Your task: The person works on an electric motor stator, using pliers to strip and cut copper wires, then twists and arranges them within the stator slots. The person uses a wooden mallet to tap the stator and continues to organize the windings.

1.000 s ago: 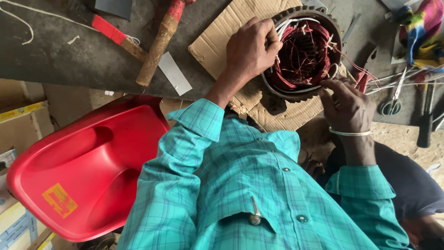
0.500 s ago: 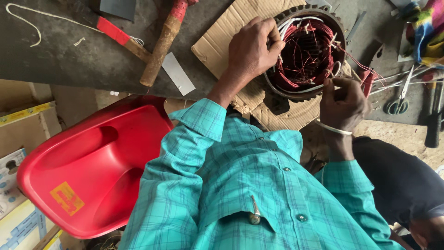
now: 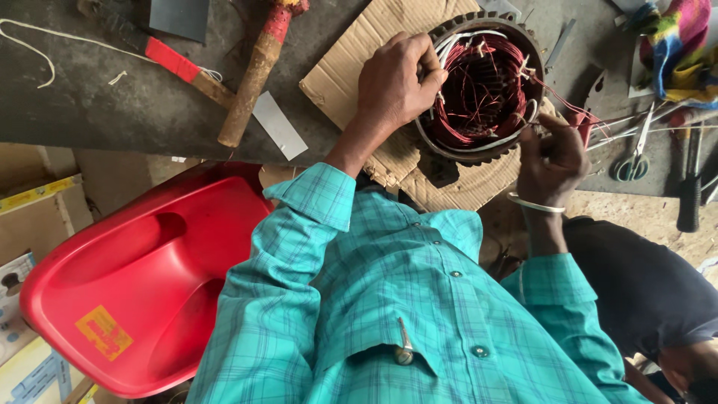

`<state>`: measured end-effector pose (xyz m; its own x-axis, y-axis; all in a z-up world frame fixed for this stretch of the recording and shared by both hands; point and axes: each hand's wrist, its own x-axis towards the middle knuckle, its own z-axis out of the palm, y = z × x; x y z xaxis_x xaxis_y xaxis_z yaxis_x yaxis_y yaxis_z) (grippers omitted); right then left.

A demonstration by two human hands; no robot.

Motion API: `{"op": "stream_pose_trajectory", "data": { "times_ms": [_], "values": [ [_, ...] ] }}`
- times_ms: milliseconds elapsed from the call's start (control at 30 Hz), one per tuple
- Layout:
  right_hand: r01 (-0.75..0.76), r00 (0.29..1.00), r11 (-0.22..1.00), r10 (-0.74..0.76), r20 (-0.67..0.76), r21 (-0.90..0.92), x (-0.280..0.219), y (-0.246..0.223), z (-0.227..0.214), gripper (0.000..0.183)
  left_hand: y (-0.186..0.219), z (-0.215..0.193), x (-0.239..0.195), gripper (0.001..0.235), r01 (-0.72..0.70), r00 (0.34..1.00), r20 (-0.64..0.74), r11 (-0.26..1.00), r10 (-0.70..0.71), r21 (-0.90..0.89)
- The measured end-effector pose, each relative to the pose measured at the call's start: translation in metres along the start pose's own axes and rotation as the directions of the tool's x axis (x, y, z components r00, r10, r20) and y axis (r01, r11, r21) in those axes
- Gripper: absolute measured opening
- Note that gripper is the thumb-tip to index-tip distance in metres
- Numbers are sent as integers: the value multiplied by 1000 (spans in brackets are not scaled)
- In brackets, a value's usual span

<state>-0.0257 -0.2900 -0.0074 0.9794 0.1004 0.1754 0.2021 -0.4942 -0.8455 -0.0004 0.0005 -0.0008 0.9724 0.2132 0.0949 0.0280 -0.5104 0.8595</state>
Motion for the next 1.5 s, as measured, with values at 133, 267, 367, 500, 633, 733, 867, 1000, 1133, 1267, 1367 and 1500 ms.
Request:
{"op": "stream_pose_trajectory", "data": {
  "times_ms": [133, 267, 367, 500, 633, 733, 867, 1000, 1133, 1267, 1367, 1500],
  "values": [
    [-112, 994, 970, 110, 19, 215, -2, 3, -4, 17, -4, 1, -1, 26, -23, 1000, -7, 1000, 23, 9],
    [-105, 994, 956, 107, 8, 273, -10, 5, -2, 19, -5, 2, 1, 27, -30, 1000, 8, 1000, 30, 7],
    [-96, 995, 946, 104, -9, 310, -18, -3, -2, 17, 3, -3, 1, 27, -30, 1000, -2, 1000, 30, 2],
    [76, 997, 997, -75, -35, 12, -22, -29, -14, 15, 32, -6, -17, 20, -147, 975, -157, 987, 155, 60],
    [229, 973, 963, -224, 46, -144, -33, -48, -45, 11, 75, 27, -63, 4, -373, 928, -42, 921, 371, -112],
    [388, 918, 905, -397, 18, 174, -32, -40, -63, 11, 96, 58, -83, 25, -339, 909, 189, 923, 372, -183],
    [-1, 996, 534, -79, 51, 845, 15, -10, -96, 37, 95, 72, -90, 19, -262, 940, 186, 954, 287, -148],
    [-197, 974, 737, 73, 213, 647, 89, 31, -75, 62, 92, 64, -96, 18, -312, 926, 178, 940, 334, -141],
    [-205, 845, 967, 252, 472, -149, 104, 24, -40, 40, 106, 45, -100, 16, -344, 900, 204, 915, 386, -211],
    [321, 798, 833, 19, 603, -451, 121, -17, -46, 27, 114, 25, -112, 14, -323, 903, 222, 923, 367, -210],
    [580, 721, 666, -151, 676, -470, 139, -45, -60, 19, 115, 17, -115, 23, -390, 871, 265, 910, 414, -138],
    [690, 651, 583, -240, 720, -429, 161, -68, -120, 13, 119, -1, -117, 24, -454, 835, 282, 881, 472, -130]
  ]
}}
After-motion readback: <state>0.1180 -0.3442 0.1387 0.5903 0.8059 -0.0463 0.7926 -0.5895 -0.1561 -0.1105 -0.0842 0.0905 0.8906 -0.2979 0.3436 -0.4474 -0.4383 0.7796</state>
